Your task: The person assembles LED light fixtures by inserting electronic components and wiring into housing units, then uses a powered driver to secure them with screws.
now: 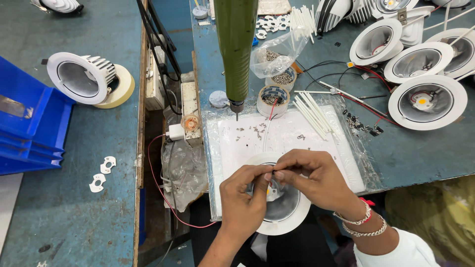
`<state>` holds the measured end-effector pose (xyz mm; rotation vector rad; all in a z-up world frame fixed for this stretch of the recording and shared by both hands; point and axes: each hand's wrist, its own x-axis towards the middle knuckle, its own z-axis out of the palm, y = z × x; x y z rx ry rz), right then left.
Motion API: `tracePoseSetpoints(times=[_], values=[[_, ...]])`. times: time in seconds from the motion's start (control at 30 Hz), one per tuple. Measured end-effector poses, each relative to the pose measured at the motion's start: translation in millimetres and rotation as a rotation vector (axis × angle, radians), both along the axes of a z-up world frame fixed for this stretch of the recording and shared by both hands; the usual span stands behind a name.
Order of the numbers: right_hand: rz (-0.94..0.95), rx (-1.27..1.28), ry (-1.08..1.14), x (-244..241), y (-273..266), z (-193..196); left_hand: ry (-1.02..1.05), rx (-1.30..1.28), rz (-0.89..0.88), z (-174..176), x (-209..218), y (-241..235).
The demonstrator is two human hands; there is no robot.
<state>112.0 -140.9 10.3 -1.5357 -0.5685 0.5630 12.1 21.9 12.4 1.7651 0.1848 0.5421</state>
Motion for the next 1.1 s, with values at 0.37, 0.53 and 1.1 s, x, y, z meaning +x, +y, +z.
tracePoseSetpoints(times=[0.37, 0.53, 1.1], values=[[-0.055, -0.127, -0.699, -5.9, 4.0, 18.2, 0.011, -0.041, -0.001, 1.7, -0.2, 0.6], [-0.044, -0.125, -0.513, -6.0, 3.1, 17.9, -0.020, -0.050, 0.003, 2.4, -0.6, 0.6], [-0.085, -0.276, -0.720, -11.4, 7.2, 26.9, -0.020, -0.016, 0.029, 1.8, -1.0, 4.4]])
